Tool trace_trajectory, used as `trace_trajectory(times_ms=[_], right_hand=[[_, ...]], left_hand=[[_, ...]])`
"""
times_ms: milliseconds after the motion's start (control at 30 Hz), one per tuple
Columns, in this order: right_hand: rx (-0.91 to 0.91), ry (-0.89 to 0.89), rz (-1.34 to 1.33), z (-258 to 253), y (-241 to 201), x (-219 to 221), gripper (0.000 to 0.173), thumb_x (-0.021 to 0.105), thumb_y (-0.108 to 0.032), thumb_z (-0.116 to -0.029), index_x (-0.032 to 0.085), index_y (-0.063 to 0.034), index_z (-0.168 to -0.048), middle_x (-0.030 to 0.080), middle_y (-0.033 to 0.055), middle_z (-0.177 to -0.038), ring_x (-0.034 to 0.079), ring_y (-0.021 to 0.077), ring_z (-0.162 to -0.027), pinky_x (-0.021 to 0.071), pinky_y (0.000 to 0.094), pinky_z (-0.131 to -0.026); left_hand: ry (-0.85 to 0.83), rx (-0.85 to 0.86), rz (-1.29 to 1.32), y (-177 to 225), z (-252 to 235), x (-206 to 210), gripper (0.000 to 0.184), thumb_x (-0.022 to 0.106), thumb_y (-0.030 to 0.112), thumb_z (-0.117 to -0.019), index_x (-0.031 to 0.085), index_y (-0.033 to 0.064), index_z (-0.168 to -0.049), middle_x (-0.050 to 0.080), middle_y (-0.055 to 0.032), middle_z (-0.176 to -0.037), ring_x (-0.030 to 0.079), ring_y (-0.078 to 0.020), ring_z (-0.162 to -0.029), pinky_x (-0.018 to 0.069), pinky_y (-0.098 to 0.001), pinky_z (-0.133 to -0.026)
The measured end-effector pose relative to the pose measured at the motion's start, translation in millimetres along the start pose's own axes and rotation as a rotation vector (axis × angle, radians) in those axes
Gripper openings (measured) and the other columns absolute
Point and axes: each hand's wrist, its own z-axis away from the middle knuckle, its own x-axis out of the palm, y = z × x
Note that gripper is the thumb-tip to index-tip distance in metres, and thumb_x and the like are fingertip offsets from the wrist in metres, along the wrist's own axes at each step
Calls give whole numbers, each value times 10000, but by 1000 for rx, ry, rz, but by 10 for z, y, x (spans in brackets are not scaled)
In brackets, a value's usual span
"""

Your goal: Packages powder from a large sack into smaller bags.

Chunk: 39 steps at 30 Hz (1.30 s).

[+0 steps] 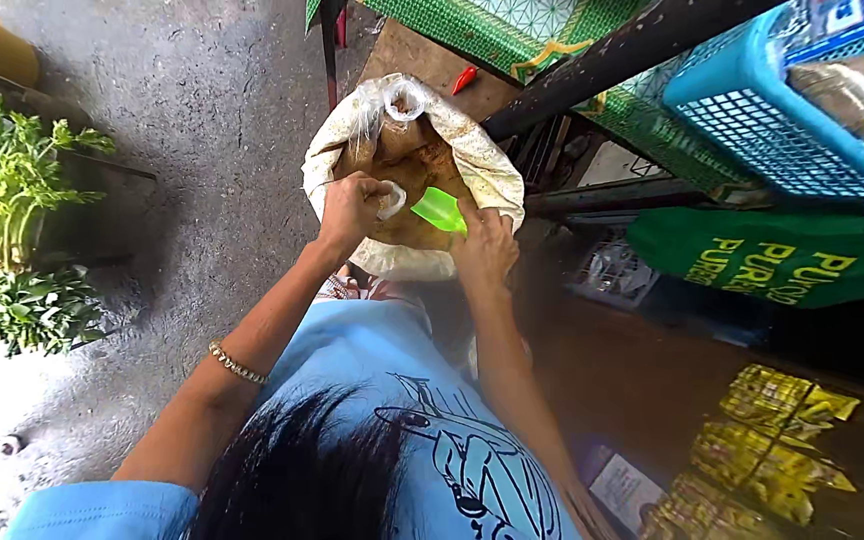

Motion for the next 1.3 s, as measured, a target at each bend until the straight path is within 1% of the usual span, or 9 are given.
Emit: trace_trajectory(times_ms=[200,400,500,567,733,867,1067,1167,1300], right_hand=[[57,-21,9,-142,10,146,514,635,-66,-945,602,-196,-1441,617,234,-1305,553,484,-1223,478,654,-815],[135,-27,-27,-391,-113,350,549,599,-42,-946,559,-179,-1476,582,237,-1375,495,494,-1302,473,659,-865],[124,-36,-96,-560,-213,494,558,610,-19,-934,556,-151,-1474,542,283,-1410,442,525,-1352,434,713,-931],[126,-36,-104,-630,-255,538,560,626,-15,-920,572,-157,-1459,550,279,-1400,453,508,-1352,432,703,-943],[154,-39,-153,-593,-264,450,570,636,-28,-917,569,-164,-1466,552,271,-1399,469,496,-1338,441,685,-947],[186,-61,-170,-623,-295,532,559,638,-71,-936,561,-187,-1478,551,255,-1413,468,478,-1351,442,670,-968],[139,50,-419,-301,-116,302,540,659,-115,-955,549,-118,-1483,575,251,-1398,517,445,-1319,408,593,-1084],[94,90,-571,-6,18,147,579,680,-169,-972,498,-116,-1519,552,242,-1420,524,436,-1303,419,616,-1050],[-10,221,-642,250,128,2,604,747,-174,-930,534,-109,-1491,606,194,-1365,601,326,-1234,487,492,-1032]], left_hand=[[49,-143,15,-117,-43,-185,293,548,-26,-971,731,25,-1194,687,-185,-1221,734,-237,-876,617,-393,-784],[146,-262,50,-234,46,-332,261,563,-8,-982,721,10,-1189,674,-184,-1200,731,-188,-821,626,-343,-747],[169,-238,7,-265,116,-287,257,561,-1,-981,729,9,-1174,681,-179,-1188,717,-182,-820,609,-328,-742],[185,-213,-26,-291,150,-251,245,576,15,-981,740,18,-1163,687,-175,-1152,711,-189,-816,603,-335,-750],[210,-135,-157,-299,158,-197,222,621,99,-974,754,16,-1131,711,-192,-1099,701,-288,-894,559,-457,-829],[177,-154,-272,-206,98,-167,239,588,98,-979,748,47,-1150,706,-193,-1106,702,-347,-940,540,-536,-826],[106,-127,-166,-108,34,-154,274,577,56,-966,747,49,-1180,691,-205,-1120,676,-328,-966,518,-498,-868],[77,-78,-133,-72,-12,-98,311,588,24,-942,725,25,-1221,679,-221,-1164,680,-318,-961,536,-456,-868],[9,17,-122,-26,-80,-5,329,594,11,-929,714,15,-1236,658,-224,-1213,662,-338,-992,520,-496,-890]])
